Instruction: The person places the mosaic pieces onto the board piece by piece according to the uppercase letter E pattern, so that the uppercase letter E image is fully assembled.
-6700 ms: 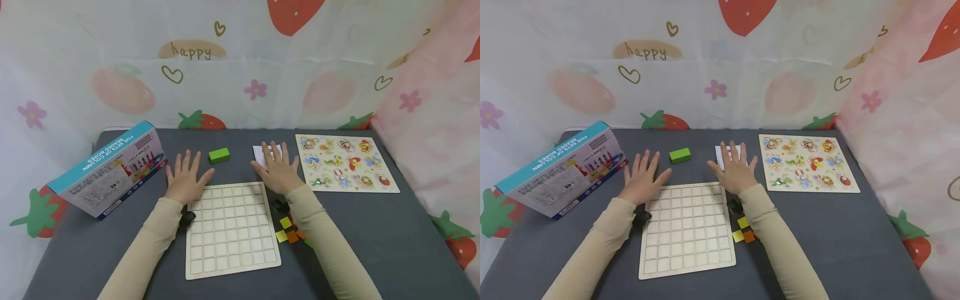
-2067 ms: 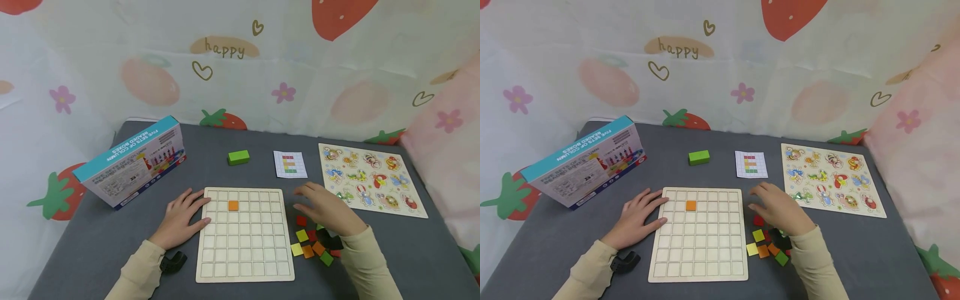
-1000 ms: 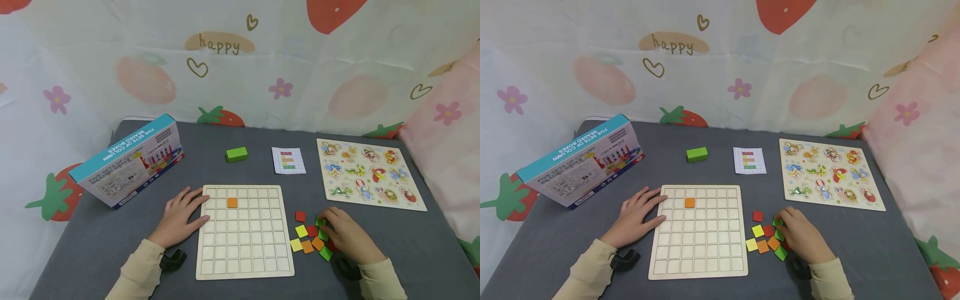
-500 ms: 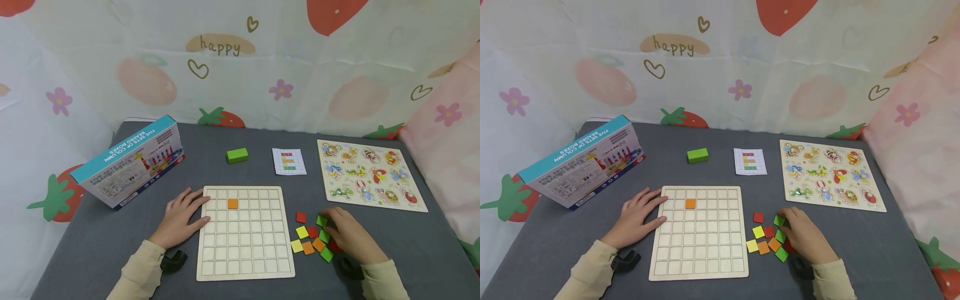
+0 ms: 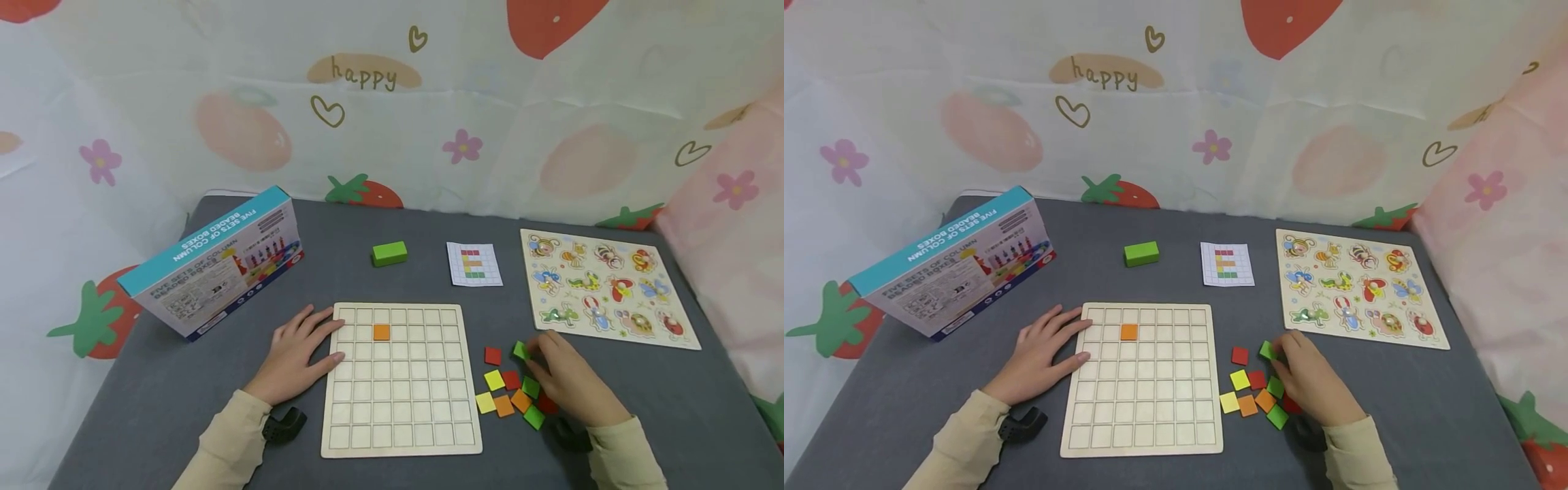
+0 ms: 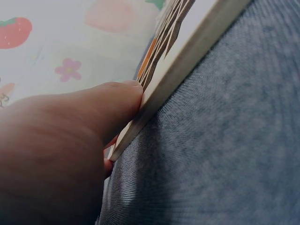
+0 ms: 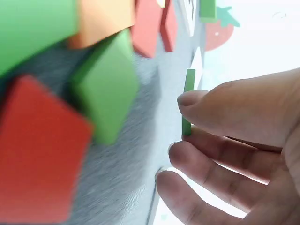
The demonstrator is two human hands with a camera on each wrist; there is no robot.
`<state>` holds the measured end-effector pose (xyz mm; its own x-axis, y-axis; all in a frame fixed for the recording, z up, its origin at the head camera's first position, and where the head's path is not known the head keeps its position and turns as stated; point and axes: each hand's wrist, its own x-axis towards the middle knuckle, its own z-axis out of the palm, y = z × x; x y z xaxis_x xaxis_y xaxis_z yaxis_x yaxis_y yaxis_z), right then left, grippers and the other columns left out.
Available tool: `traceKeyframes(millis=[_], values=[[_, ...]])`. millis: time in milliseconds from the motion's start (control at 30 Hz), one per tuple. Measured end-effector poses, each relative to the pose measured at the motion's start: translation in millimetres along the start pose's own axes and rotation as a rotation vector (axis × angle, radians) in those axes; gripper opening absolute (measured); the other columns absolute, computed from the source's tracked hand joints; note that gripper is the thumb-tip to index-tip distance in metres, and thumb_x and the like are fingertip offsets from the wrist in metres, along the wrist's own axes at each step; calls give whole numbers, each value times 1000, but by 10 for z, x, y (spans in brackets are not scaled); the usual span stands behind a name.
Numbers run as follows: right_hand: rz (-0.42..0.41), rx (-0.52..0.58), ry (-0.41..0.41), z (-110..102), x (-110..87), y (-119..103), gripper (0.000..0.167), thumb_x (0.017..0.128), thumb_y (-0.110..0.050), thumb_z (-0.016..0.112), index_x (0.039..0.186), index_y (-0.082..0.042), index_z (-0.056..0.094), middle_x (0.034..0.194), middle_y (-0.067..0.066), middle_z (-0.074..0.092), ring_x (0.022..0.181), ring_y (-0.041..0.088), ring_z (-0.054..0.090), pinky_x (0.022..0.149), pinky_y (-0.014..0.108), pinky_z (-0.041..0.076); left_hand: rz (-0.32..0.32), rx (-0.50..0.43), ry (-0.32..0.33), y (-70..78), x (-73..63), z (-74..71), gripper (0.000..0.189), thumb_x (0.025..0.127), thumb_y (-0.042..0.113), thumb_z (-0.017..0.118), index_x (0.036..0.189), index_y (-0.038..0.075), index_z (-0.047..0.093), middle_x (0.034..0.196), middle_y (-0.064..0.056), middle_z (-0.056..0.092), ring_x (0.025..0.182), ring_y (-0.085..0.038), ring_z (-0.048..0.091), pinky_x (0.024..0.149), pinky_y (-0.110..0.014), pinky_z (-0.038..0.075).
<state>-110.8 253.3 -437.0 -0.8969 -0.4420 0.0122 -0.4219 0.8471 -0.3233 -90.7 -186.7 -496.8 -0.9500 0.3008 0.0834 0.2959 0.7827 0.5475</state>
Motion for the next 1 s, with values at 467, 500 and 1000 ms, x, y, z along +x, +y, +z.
traceKeyframes(millis=[467,500,1000], values=[[-200,11,20,115,419,-310,19,85,-3,72,100,-7,60,102,2,55,87,10,57,74,28,55,0,0,2,-1,1,8,59,93,52,56,145,27,44,154,-3,32,145,-34,16,106,-62,20],[-222,13,19,116,453,-345,19,85,-3,71,100,-7,61,103,2,55,87,10,57,74,27,55,-1,-3,2,3,-1,5,59,93,52,56,145,27,44,154,-3,32,145,-34,16,106,-62,19],[-376,68,-63,272,948,-955,22,89,-6,67,109,-6,59,107,4,58,95,13,58,79,27,53,-6,0,-6,13,2,-4,59,93,52,56,145,27,43,155,-3,31,146,-32,13,106,-60,19]])
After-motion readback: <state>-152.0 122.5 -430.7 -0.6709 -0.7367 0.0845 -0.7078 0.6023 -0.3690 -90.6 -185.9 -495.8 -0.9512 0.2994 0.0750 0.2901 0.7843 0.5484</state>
